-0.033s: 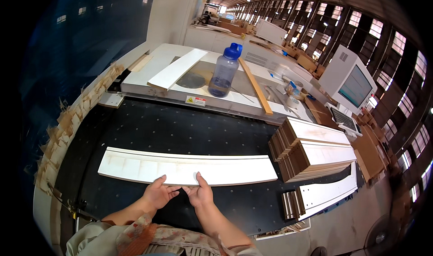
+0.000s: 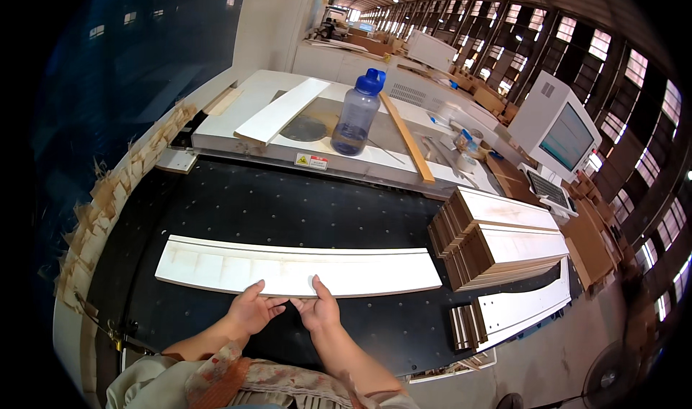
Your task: The person blows air into holes on wooden panels using an air nozzle, peels strips from the panels by hand, and stacks the panels on the table.
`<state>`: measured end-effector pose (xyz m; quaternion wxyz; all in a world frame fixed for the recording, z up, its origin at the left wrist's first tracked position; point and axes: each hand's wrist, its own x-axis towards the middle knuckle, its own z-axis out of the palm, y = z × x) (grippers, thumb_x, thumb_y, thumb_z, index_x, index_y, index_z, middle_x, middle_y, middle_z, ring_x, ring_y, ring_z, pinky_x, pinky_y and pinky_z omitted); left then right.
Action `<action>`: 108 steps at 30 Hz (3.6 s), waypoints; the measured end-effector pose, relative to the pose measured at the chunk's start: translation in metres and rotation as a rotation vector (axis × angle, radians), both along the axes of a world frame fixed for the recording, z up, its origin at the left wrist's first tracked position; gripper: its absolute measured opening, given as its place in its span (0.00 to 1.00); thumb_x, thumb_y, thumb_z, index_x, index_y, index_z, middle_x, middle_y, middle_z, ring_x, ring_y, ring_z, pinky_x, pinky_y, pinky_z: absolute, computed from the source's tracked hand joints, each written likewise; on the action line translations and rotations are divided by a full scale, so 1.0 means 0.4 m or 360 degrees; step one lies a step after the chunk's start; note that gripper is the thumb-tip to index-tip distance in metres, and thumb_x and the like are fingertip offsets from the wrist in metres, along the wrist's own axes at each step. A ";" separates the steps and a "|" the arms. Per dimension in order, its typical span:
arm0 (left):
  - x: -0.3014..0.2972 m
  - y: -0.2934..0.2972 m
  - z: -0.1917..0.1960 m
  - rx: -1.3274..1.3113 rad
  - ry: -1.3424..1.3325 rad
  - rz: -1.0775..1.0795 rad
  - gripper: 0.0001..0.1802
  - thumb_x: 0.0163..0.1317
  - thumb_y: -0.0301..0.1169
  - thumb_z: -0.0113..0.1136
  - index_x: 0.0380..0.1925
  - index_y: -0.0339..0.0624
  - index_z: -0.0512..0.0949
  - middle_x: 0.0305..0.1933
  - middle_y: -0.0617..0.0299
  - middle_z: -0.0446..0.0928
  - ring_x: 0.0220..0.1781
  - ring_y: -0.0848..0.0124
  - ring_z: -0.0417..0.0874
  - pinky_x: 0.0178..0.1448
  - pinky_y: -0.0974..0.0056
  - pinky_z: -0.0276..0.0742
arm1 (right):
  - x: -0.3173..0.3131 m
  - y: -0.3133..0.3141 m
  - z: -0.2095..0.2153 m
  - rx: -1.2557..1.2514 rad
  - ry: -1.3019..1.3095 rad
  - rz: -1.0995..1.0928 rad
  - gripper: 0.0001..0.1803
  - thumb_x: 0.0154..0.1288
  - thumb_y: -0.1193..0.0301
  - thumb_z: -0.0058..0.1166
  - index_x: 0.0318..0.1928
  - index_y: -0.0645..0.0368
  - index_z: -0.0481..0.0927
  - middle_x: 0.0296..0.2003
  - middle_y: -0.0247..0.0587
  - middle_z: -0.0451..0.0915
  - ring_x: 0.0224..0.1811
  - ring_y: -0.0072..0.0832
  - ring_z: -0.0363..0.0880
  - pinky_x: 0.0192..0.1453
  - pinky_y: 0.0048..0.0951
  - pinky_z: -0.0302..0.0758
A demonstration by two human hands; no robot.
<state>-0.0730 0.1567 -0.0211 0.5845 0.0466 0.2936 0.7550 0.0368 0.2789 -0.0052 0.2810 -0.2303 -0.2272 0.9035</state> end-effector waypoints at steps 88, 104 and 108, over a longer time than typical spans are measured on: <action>-1.103 -0.068 -0.048 -0.2816 0.3060 0.0977 0.28 0.61 0.39 0.45 0.62 0.47 0.60 0.67 0.52 0.57 0.69 0.52 0.54 0.70 0.52 0.48 | 0.098 0.033 0.204 0.0409 0.0010 -0.1431 0.27 0.67 0.62 0.45 0.60 0.67 0.59 0.56 0.52 0.67 0.56 0.38 0.70 0.53 0.35 0.75; -0.700 0.307 0.138 -0.1180 0.3749 0.0369 0.19 0.56 0.40 0.55 0.44 0.41 0.72 0.45 0.56 0.75 0.51 0.60 0.74 0.51 0.54 0.69 | 0.466 0.062 0.215 0.0730 -0.0251 -0.1743 0.30 0.63 0.63 0.52 0.58 0.71 0.62 0.51 0.53 0.71 0.49 0.36 0.73 0.48 0.25 0.77; -0.726 0.353 0.089 -0.1442 0.3633 -0.0190 0.18 0.60 0.40 0.51 0.46 0.44 0.72 0.53 0.58 0.70 0.60 0.60 0.67 0.57 0.50 0.66 | 0.480 0.006 0.224 0.0766 -0.0074 -0.1734 0.29 0.63 0.64 0.53 0.57 0.70 0.62 0.51 0.53 0.71 0.48 0.36 0.74 0.46 0.27 0.79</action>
